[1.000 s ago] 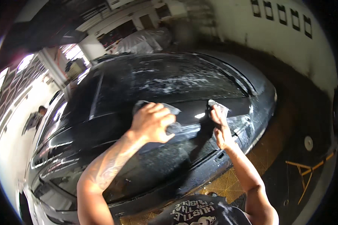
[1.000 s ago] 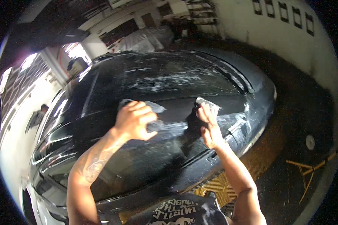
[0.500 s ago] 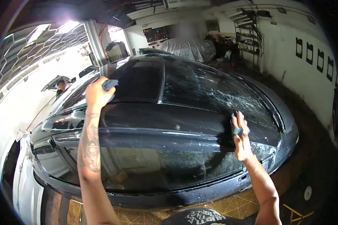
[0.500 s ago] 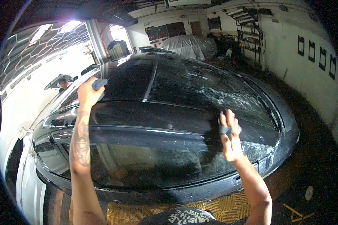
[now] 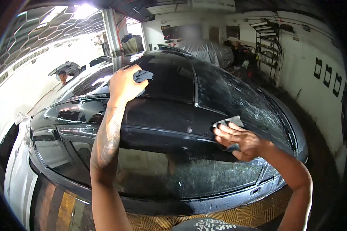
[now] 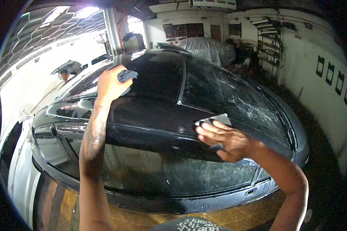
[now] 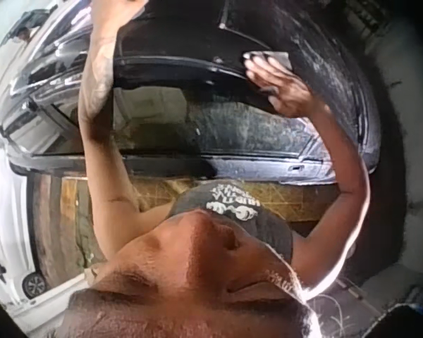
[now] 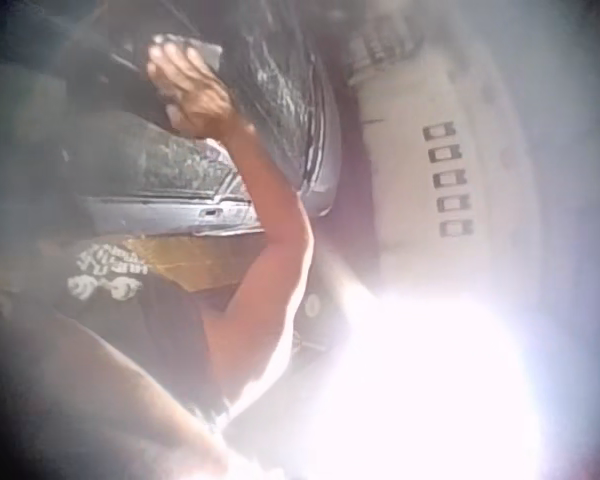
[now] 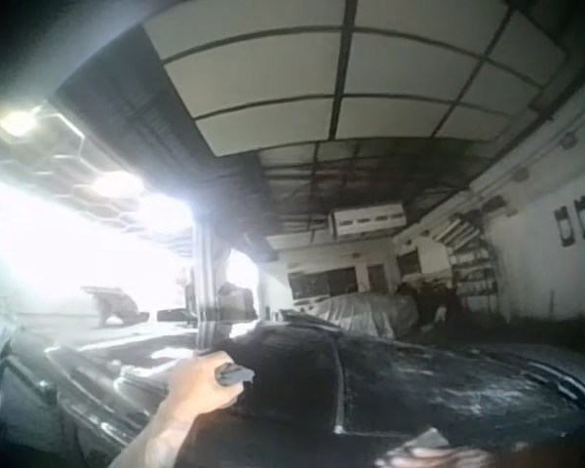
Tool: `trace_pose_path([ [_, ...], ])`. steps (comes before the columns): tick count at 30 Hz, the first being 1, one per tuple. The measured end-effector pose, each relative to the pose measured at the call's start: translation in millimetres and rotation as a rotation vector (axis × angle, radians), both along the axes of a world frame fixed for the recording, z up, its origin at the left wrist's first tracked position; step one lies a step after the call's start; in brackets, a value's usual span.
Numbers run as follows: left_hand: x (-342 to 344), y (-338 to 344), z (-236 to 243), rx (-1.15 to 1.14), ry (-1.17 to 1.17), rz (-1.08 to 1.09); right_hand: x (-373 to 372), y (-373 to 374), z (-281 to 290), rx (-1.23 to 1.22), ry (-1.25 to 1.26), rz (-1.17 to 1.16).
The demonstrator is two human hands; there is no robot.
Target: The person sands the roof and pillar of a car using sandpaper while holding a cloth, dips the sandpaper into a bucket of water, and resumes sanding the car.
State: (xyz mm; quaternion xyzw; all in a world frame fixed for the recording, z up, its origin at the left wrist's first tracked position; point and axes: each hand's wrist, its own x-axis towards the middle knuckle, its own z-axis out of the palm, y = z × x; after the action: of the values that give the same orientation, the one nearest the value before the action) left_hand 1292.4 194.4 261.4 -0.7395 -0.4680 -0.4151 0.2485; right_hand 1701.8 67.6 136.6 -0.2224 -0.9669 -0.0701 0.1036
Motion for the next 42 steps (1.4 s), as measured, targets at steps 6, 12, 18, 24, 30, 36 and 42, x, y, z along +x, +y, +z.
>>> trace_pose_path([
  [6,1,-3,5,0.043,0.044,-0.078,-106,23,43,0.166,0.054,0.100],
  [12,-1,-12,6,-0.055,0.055,0.030,-43,4,19,0.342,0.069,0.039],
  [18,10,-11,5,0.025,0.084,-0.103,-141,4,55,0.245,0.078,0.010],
  [24,0,-13,1,-0.007,0.079,-0.075,-81,-3,36,0.220,0.057,-0.010],
  [30,5,-17,10,-0.088,0.057,-0.012,-151,20,67,0.165,0.051,0.103],
  [36,-3,-12,4,-0.047,0.070,-0.080,-80,18,43,0.029,-0.047,0.024],
  [42,11,-9,2,0.013,0.066,-0.131,-170,26,68,0.140,-0.033,0.106],
])
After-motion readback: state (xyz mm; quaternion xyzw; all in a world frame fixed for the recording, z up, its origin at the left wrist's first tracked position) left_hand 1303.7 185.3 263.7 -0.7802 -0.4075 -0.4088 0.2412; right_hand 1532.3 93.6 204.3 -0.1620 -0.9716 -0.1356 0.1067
